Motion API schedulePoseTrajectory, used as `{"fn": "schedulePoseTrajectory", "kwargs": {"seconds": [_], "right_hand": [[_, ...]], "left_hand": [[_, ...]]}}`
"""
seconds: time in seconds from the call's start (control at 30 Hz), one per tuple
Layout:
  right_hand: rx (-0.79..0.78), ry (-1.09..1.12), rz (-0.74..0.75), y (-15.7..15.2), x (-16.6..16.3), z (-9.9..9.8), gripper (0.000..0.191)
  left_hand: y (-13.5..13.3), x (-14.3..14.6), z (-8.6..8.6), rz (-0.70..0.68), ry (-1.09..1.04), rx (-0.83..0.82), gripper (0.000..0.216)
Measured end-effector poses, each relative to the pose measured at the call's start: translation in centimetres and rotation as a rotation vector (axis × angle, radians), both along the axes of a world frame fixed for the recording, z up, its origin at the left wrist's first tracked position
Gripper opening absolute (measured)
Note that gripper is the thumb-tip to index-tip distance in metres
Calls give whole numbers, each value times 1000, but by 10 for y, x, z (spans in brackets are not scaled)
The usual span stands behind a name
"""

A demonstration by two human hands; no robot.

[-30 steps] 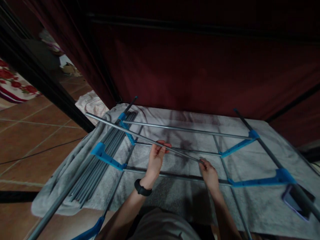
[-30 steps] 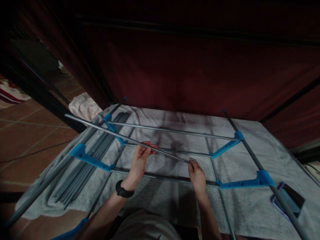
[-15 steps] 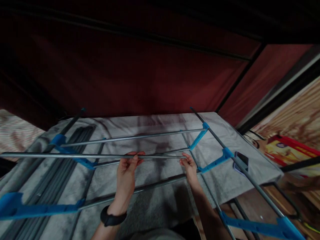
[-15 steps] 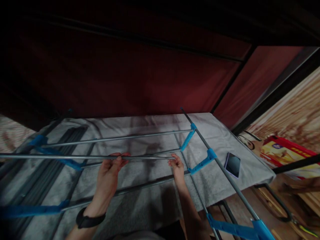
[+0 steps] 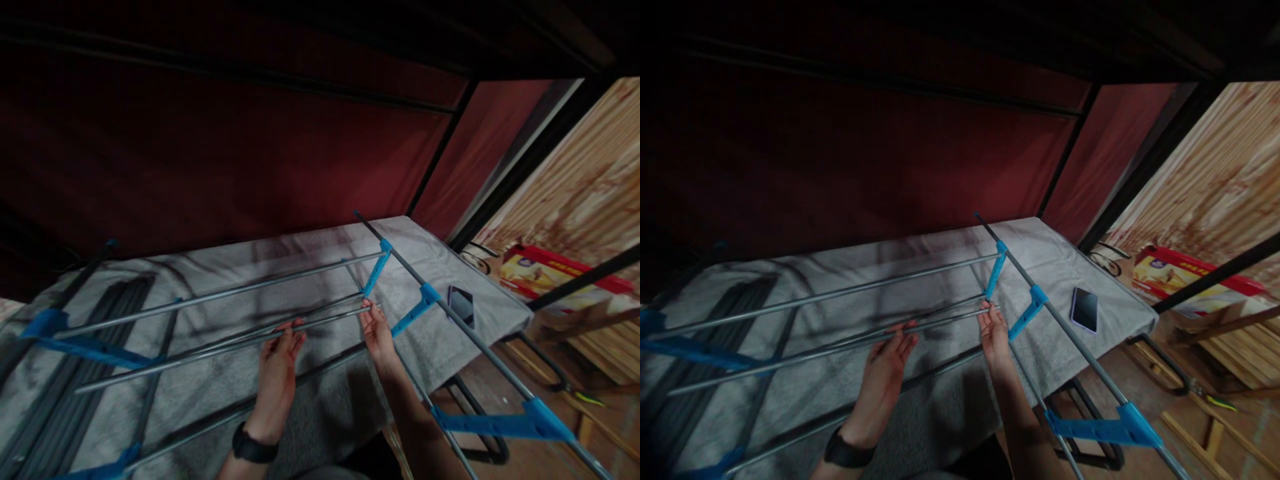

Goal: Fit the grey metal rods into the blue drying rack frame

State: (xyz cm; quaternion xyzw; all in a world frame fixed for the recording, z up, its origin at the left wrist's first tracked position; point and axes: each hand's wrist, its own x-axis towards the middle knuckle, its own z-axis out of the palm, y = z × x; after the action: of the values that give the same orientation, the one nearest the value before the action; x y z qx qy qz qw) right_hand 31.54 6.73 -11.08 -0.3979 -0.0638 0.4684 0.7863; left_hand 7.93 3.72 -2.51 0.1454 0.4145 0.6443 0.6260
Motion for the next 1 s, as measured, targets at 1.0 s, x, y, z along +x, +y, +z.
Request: {"fn": "schedulePoseTrajectory", "kwargs": {"seconds": [1.0], "right_hand": [[-77, -191, 185, 4, -22, 11, 42]], "left_hand": [[-4, -112, -33, 250, -34, -345, 28]]}}
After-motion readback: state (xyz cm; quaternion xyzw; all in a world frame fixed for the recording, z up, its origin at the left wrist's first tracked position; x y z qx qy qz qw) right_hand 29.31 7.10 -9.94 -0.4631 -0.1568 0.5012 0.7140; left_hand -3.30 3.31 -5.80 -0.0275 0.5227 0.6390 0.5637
